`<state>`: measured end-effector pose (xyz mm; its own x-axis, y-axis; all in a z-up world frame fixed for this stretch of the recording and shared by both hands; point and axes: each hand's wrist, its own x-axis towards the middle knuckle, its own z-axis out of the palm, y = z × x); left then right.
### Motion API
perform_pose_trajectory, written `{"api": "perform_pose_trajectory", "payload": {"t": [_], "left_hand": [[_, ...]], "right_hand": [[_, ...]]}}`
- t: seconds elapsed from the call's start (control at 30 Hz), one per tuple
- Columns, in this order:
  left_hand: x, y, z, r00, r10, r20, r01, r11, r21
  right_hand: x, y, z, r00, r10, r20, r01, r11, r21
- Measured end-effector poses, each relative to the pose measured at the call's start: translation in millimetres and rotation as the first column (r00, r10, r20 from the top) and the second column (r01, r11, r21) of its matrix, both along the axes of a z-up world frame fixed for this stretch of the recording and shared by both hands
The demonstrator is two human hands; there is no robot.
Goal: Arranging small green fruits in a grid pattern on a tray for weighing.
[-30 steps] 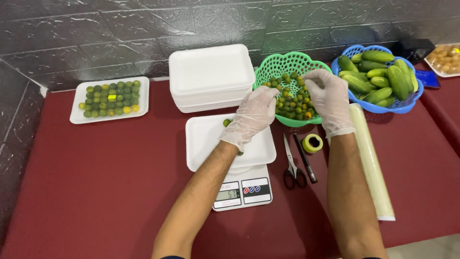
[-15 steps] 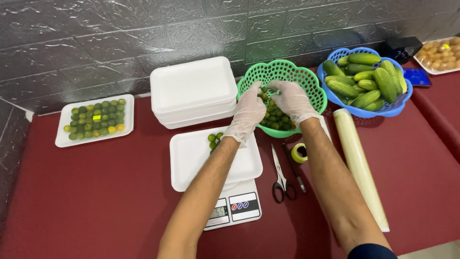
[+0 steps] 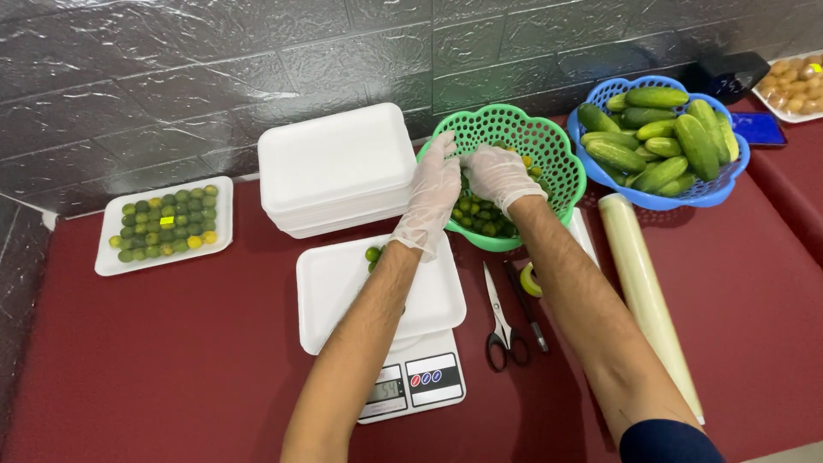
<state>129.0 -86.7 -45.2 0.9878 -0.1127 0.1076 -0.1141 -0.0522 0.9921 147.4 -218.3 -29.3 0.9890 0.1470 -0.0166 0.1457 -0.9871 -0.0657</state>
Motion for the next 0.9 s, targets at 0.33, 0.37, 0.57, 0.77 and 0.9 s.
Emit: {"api": "perform_pose_trajectory", "payload": {"t": [0.33,0.37,0.57,0.77,0.9], "left_hand": [[9.8,3.9,-30.4,0.999,-0.011,-0.043,0.009,0.999,-0.053],[7.8,5.4,-27.6,1.000,-0.008,-0.028,0.008,1.000,0.021],[-7.0,15.6,-12.5,1.000,0.006,0.003,-0.007,0.994,0.106],[-23.1,25.4,0.0,1.000,0.019,0.016,-0.022,0.982,0.189],[-41.1,29.6,15.4,1.000,-0.011,0.012,0.008,0.978,0.209]], "right_hand": [[14.7,-12.6,-32.5,0.998,-0.032,0.046,0.032,0.999,0.000],[16.3,-13.0,-35.2,0.998,-0.045,0.046,0.045,0.999,-0.003],[-0.4,-10.5,-20.3,0.996,-0.087,-0.037,0.088,0.995,0.044],[-29.2,-10.9,9.1,0.994,-0.108,-0.030,0.111,0.979,0.173],[-45.7,-7.8,24.4,0.989,-0.143,0.032,0.122,0.926,0.356]]}}
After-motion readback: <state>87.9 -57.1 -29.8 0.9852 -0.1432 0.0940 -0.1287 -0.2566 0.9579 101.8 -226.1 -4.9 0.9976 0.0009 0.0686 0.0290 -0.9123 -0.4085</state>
